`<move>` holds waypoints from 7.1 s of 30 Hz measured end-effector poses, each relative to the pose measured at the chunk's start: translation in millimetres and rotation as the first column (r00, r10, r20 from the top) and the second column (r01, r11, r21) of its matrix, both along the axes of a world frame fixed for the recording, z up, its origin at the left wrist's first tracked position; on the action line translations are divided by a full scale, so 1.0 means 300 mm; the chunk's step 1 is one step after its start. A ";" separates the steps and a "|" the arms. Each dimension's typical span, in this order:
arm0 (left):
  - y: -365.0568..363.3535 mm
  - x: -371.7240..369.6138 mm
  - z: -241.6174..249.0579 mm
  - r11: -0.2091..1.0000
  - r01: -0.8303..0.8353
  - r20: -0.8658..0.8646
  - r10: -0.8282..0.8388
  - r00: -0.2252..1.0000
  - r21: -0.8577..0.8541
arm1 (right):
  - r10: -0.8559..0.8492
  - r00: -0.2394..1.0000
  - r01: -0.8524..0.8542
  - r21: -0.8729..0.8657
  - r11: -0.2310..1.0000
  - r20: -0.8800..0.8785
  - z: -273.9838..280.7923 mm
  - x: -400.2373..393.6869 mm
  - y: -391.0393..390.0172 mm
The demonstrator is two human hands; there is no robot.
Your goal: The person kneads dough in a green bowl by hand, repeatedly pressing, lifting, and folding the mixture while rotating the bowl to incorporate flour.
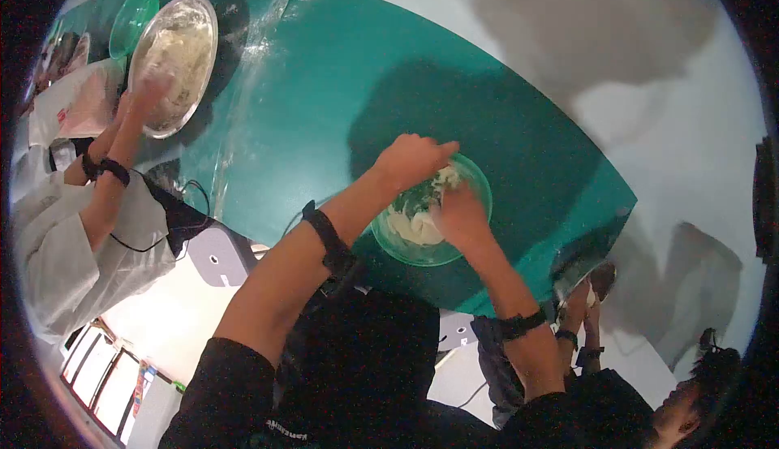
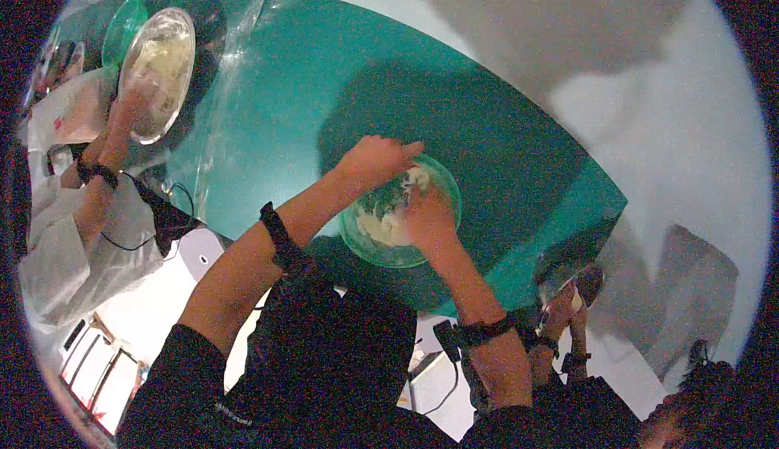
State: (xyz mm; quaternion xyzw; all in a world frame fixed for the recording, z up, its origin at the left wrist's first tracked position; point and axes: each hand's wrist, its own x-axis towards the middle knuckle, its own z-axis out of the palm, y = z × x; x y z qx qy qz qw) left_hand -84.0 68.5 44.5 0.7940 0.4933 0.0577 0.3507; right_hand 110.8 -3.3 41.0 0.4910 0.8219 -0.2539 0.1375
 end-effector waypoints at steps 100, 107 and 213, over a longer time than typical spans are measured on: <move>-0.213 -0.009 -0.035 0.913 -0.402 0.091 0.395 0.914 0.072 | -0.696 0.495 0.865 0.221 0.450 -0.520 -0.166 -0.254 -0.084; -0.194 0.003 -0.007 0.941 -0.333 0.068 0.329 0.942 0.055 | -0.803 0.490 0.756 -0.294 0.585 -0.338 -0.056 -0.059 -0.082; -0.341 0.051 -0.022 0.800 -0.591 -0.003 0.594 0.804 -0.100 | 0.313 0.941 -0.339 0.320 0.885 0.129 0.082 -0.099 -0.265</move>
